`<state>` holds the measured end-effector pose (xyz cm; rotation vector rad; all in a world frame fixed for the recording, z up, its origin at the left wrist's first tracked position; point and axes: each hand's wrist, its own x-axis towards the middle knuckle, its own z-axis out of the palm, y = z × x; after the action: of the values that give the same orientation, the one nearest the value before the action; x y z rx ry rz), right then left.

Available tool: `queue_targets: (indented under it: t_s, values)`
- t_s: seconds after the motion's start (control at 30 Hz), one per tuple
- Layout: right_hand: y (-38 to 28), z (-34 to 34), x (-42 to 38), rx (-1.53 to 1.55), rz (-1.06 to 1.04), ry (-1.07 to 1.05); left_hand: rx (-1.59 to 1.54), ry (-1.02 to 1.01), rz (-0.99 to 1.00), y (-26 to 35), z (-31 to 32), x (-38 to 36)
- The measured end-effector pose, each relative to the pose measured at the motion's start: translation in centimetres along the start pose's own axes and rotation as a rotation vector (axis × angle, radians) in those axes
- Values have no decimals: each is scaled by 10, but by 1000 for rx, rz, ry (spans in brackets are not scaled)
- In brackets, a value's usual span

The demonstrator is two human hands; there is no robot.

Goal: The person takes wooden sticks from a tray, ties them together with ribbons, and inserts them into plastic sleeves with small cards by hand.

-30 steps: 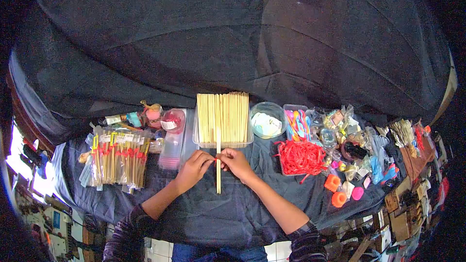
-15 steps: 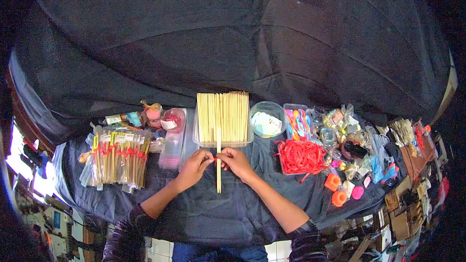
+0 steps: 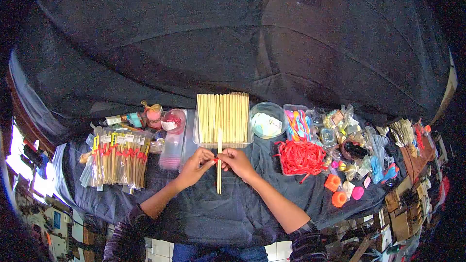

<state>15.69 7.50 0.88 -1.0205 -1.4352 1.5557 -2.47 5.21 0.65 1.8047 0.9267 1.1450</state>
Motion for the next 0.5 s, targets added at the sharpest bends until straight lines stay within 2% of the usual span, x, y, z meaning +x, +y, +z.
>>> queue_targets:
  t_s: [0.3,0.5]
  values:
    - [-5,-10,-1,30,13,-170,-108,54,-48,-21,2,0]
    - [-6,-9,-3,-174,-86,-155,-116,63,-83,-19,3,-1]
